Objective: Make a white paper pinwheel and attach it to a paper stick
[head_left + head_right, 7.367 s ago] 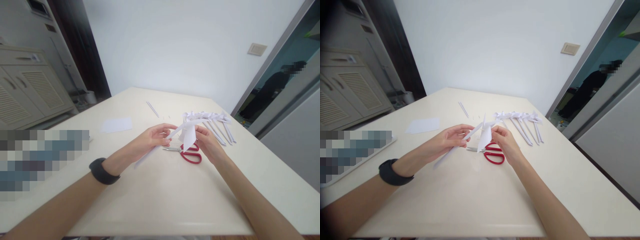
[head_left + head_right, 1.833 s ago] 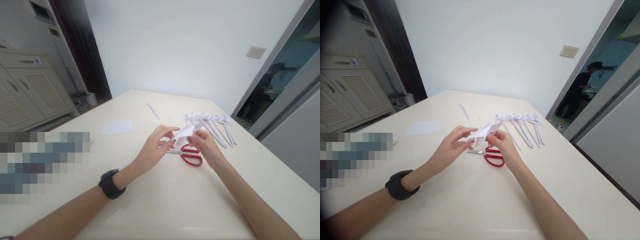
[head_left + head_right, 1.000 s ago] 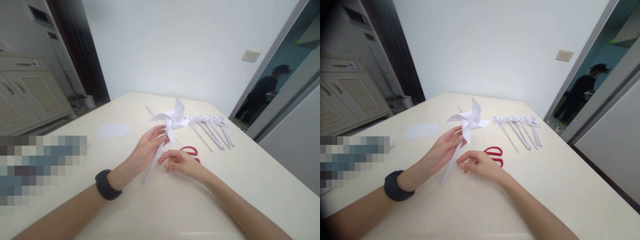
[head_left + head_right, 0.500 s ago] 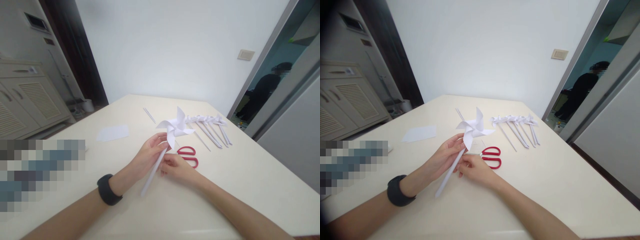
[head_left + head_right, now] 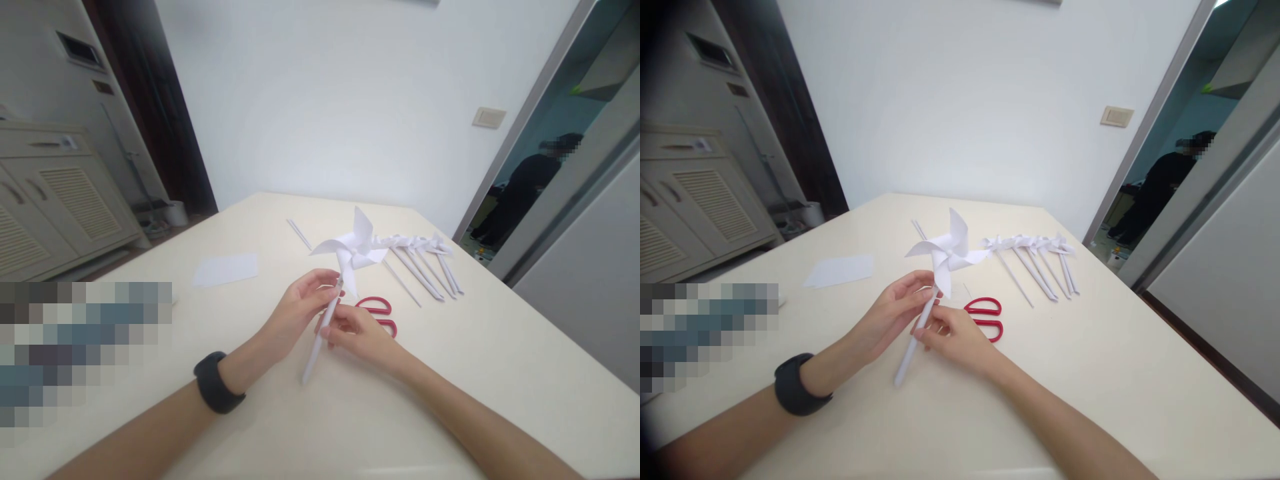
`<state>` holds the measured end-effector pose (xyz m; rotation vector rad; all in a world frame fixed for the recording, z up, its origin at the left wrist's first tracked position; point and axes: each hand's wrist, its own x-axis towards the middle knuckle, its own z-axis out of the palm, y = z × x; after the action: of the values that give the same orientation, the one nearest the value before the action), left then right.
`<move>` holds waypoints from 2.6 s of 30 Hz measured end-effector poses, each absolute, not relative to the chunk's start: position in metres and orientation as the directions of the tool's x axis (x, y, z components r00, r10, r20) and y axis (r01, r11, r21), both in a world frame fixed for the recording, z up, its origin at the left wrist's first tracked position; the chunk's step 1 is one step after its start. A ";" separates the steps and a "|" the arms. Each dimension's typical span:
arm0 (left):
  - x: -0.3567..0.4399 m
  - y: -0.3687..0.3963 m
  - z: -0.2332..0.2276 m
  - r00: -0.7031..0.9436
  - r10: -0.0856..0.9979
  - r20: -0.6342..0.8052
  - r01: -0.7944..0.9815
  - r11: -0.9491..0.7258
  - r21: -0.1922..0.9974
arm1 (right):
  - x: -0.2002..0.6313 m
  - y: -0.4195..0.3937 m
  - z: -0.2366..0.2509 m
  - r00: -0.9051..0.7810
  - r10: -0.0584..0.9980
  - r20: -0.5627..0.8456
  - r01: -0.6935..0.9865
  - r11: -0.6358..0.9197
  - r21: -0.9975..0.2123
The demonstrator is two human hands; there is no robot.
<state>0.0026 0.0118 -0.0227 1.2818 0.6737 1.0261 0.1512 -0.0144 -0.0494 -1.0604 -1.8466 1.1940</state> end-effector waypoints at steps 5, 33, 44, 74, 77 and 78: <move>0.001 0.016 -0.026 0.447 0.883 0.142 -0.121 -0.097 0.988 | 0.160 -0.011 -0.043 -0.381 0.907 0.177 0.342 0.316 -0.885; 0.004 0.019 -0.024 0.391 0.920 -0.020 0.165 -0.048 0.985 | 0.247 0.037 -0.040 0.080 0.979 0.187 0.734 0.070 -0.676; 0.003 0.027 -0.033 0.435 0.900 -0.030 0.224 -0.077 0.971 | 0.267 0.051 -0.056 0.147 0.960 0.238 0.854 -0.002 -0.520; 0.000 0.040 -0.056 0.513 0.858 -0.036 0.408 -0.207 0.889 | 0.256 0.029 -0.054 0.150 0.976 0.160 0.979 -0.124 -0.161; 0.001 0.039 -0.055 0.513 0.857 -0.035 0.423 -0.217 0.880 | 0.259 0.035 -0.058 0.141 0.977 0.163 0.979 -0.113 -0.170; 0.001 0.039 -0.055 0.511 0.859 -0.036 0.430 -0.218 0.876 | 0.260 0.038 -0.060 0.141 0.975 0.169 0.978 -0.111 -0.175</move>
<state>0.0013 0.0387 -0.0546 1.8375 1.0714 0.5886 0.2601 0.0377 -0.0601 -2.1754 -1.9120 -0.0170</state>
